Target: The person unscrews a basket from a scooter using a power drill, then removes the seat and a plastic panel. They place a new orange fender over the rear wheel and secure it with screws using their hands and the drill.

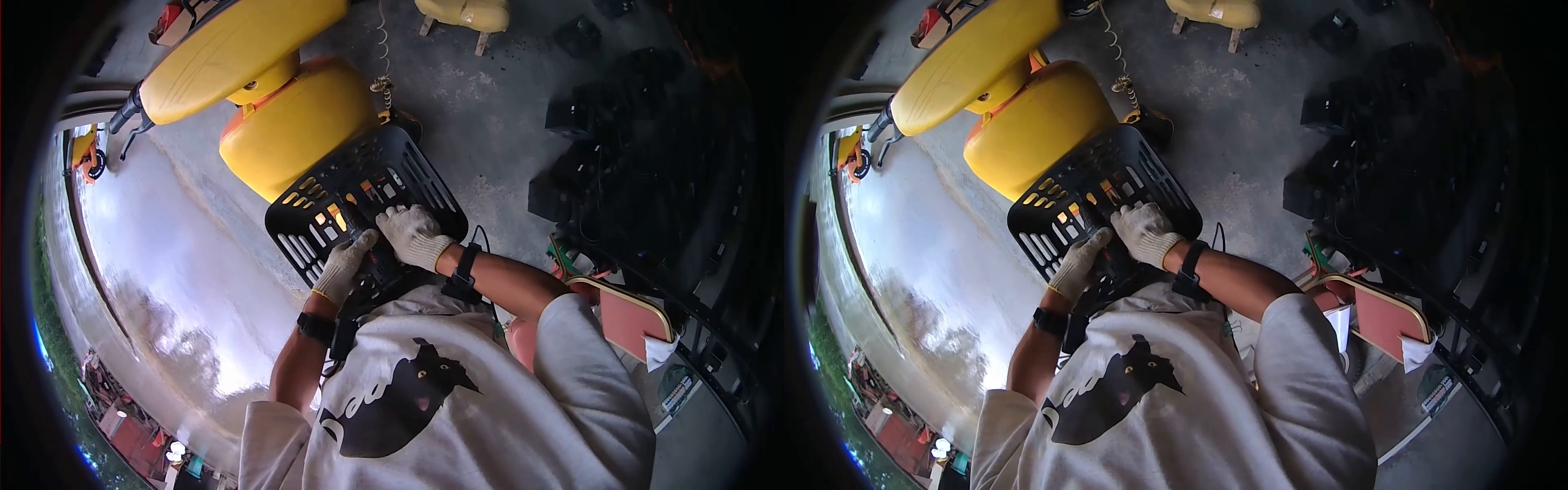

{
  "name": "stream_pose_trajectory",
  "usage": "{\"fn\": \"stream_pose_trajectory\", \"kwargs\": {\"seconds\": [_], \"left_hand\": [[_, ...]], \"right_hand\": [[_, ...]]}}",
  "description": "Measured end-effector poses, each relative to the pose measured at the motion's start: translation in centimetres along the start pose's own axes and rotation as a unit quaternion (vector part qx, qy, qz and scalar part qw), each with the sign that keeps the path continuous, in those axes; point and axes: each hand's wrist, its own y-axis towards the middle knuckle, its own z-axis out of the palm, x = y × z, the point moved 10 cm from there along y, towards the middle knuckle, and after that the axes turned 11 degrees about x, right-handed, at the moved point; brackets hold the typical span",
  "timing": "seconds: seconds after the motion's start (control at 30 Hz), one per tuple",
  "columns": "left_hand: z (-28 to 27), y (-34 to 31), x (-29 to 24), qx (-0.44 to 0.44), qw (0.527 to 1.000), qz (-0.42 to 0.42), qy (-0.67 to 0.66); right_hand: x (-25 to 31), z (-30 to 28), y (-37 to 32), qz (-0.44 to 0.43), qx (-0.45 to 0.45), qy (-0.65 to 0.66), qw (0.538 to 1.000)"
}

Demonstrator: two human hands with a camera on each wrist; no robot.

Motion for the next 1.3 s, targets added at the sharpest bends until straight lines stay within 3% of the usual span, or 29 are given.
{"fn": "stream_pose_trajectory", "kwargs": {"seconds": [0.17, 0.3, 0.43, 0.6, 0.67, 0.77, 0.8, 0.87, 0.97, 1.03, 1.1, 1.2, 1.27, 1.3], "left_hand": [[0.4, -0.4, -0.3, 0.015, 1.0, -0.015, 0.015], [1.6, -0.3, -0.6, 0.058, 0.998, 0.028, -0.026], [1.7, -1.4, -1.1, 0.023, 1.0, 0.006, -0.007], [2.0, 0.0, -0.9, 0.071, 0.995, 0.049, -0.054], [0.8, -0.8, -1.3, -0.002, 0.999, 0.023, 0.042], [-2.6, 1.3, -2.4, -0.041, 0.994, 0.084, 0.06], [-2.2, 2.1, -2.9, -0.002, 0.995, 0.1, 0.031], [-4.0, 2.5, -4.2, -0.072, 0.986, 0.149, 0.01], [-7.3, 3.7, -5.6, -0.136, 0.982, 0.13, 0.032], [-5.9, 3.0, -8.8, -0.13, 0.92, 0.158, 0.335], [-5.6, 2.9, -8.9, -0.108, 0.9, 0.155, 0.392], [-6.7, 4.3, -6.2, -0.053, 0.983, 0.12, 0.128], [-5.1, 4.2, -4.7, -0.03, 0.99, 0.135, -0.018], [-4.0, 3.4, -4.0, -0.024, 0.992, 0.121, -0.024]], "right_hand": [[-0.2, 0.2, 0.1, -0.01, -0.053, 0.012, 0.998], [0.1, -0.7, -0.6, -0.012, -0.085, 0.005, 0.996], [0.2, -0.3, -0.6, -0.008, -0.088, -0.003, 0.996], [0.1, -0.7, -1.1, -0.01, -0.119, -0.005, 0.993], [0.1, -1.1, -1.3, -0.013, -0.119, -0.018, 0.993], [0.0, -0.7, -0.6, -0.012, -0.094, 0.003, 0.995], [0.1, -0.4, -0.6, -0.016, -0.08, 0.013, 0.997], [0.0, -0.5, -0.5, -0.021, -0.057, 0.03, 0.998], [-0.3, -1.0, -0.9, -0.025, -0.076, 0.048, 0.996], [-0.3, -1.2, -1.0, -0.029, -0.086, 0.051, 0.995], [-0.3, -1.4, -1.3, -0.041, -0.101, 0.053, 0.993], [-0.5, -1.5, -1.3, -0.036, -0.103, 0.039, 0.993], [-0.8, -1.6, -1.2, -0.037, -0.102, 0.056, 0.993], [-0.9, -1.8, -1.2, -0.034, -0.099, 0.062, 0.992]]}}
